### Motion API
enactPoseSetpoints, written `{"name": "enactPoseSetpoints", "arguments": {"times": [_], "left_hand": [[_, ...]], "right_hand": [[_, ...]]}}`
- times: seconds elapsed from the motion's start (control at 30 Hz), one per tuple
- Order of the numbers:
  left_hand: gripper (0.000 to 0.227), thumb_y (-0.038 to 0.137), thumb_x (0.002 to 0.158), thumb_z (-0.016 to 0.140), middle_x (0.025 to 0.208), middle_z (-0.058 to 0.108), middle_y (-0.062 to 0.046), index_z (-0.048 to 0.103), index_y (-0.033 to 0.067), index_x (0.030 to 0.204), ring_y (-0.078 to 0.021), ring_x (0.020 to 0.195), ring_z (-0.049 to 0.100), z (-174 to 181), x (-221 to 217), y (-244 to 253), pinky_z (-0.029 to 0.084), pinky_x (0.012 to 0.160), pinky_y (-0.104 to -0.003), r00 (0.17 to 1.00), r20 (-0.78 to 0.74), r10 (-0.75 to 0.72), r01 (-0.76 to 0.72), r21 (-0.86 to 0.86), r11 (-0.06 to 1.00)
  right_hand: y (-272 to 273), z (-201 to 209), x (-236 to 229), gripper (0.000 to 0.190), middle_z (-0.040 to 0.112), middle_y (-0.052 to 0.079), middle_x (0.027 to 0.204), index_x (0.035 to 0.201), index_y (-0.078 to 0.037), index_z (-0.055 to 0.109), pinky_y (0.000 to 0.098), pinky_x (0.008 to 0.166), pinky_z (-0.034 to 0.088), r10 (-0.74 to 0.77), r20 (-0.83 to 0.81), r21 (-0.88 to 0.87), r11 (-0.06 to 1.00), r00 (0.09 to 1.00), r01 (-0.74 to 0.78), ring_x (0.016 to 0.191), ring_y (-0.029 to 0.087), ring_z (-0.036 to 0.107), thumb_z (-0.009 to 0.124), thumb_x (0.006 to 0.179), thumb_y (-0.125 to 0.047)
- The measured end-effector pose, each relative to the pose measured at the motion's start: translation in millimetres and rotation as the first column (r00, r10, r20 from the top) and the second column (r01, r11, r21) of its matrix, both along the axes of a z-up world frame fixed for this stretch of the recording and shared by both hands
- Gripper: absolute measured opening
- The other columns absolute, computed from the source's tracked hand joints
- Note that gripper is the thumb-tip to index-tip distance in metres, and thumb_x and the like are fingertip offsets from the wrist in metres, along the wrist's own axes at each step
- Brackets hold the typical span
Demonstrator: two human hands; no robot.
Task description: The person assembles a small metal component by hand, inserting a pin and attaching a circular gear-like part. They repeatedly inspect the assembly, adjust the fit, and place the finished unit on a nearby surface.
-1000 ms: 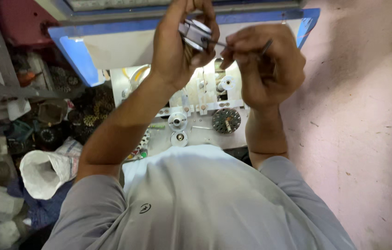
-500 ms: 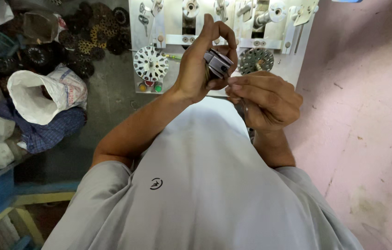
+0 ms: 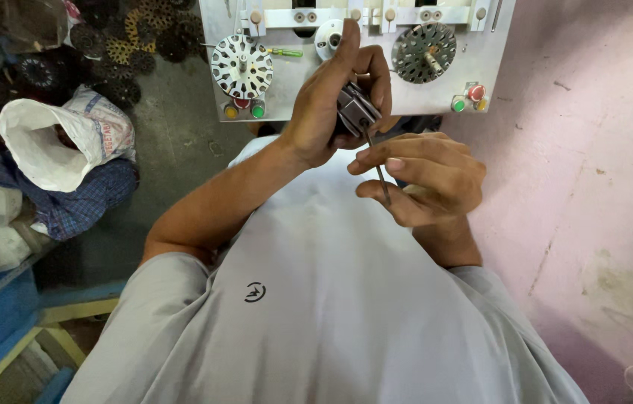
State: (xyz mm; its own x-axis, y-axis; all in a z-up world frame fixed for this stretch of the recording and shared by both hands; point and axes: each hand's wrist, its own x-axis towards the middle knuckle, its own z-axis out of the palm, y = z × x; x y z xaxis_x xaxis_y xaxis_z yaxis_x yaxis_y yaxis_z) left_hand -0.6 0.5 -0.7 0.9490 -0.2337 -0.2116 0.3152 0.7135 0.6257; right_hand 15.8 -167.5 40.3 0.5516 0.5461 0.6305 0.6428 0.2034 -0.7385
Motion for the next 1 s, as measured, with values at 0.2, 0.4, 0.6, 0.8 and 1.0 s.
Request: {"name": "enactPoseSetpoints", "arguments": {"times": [0.2, 0.4, 0.6, 0.8, 1.0], "left_hand": [[0.07, 0.074, 0.104, 0.037, 0.07, 0.056, -0.009, 0.051, 0.0081, 0.084, -0.0129, 0.047, 0.046, 0, -5, 3, 0.024, 0.036, -0.026, 0.999, -0.021, -0.038, 0.038, 0.014, 0.999], [0.071, 0.074, 0.104, 0.035, 0.064, 0.054, -0.009, 0.052, 0.0089, 0.083, -0.0089, 0.042, 0.035, 3, -10, 0, 0.021, 0.035, -0.025, 0.992, -0.017, -0.129, 0.129, 0.007, 0.992], [0.072, 0.074, 0.104, 0.035, 0.064, 0.053, -0.009, 0.051, 0.0085, 0.081, -0.0111, 0.043, 0.038, 1, -14, -2, 0.022, 0.036, -0.026, 0.987, -0.023, -0.156, 0.157, 0.022, 0.987], [0.072, 0.074, 0.103, 0.037, 0.062, 0.055, -0.008, 0.053, 0.0083, 0.079, -0.0092, 0.039, 0.037, -2, -14, -1, 0.021, 0.033, -0.025, 0.986, -0.077, -0.148, 0.154, 0.074, 0.985], [0.072, 0.075, 0.102, 0.038, 0.064, 0.057, -0.007, 0.054, 0.0081, 0.079, -0.0089, 0.041, 0.041, -10, -12, -7, 0.024, 0.034, -0.024, 0.982, -0.11, -0.151, 0.163, 0.107, 0.981]], "right_hand": [[0, 7, -15, 0.019, 0.071, 0.013, 0.092, 0.097, -0.003, 0.073, 0.0326, 0.066, 0.064, -0.079, 0.091, -0.103, 0.991, 0.993, 0.089, 0.077, 0.026, 0.076, 0.081, 0.085, 0.01], [2, -1, -20, 0.029, 0.072, 0.014, 0.09, 0.094, -0.003, 0.066, 0.031, 0.059, 0.063, -0.125, 0.132, 0.013, 0.992, 0.983, 0.125, 0.072, 0.023, 0.076, 0.09, 0.079, -0.001], [-6, 7, -37, 0.022, 0.072, 0.014, 0.094, 0.102, 0.003, 0.064, 0.0317, 0.068, 0.067, -0.134, -0.089, -0.1, 0.987, 0.987, 0.125, 0.08, 0.023, 0.078, 0.082, 0.091, 0.0], [-3, -1, -33, 0.013, 0.072, 0.013, 0.088, 0.084, 0.002, 0.074, 0.0306, 0.062, 0.063, -0.133, 0.005, -0.032, 0.991, 0.991, 0.133, 0.072, 0.024, 0.076, 0.085, 0.077, 0.004], [-1, -5, -29, 0.023, 0.071, 0.015, 0.087, 0.078, 0.002, 0.06, 0.0301, 0.061, 0.063, -0.144, -0.065, -0.057, 0.988, 0.987, 0.141, 0.07, 0.026, 0.075, 0.081, 0.075, 0.01]]}}
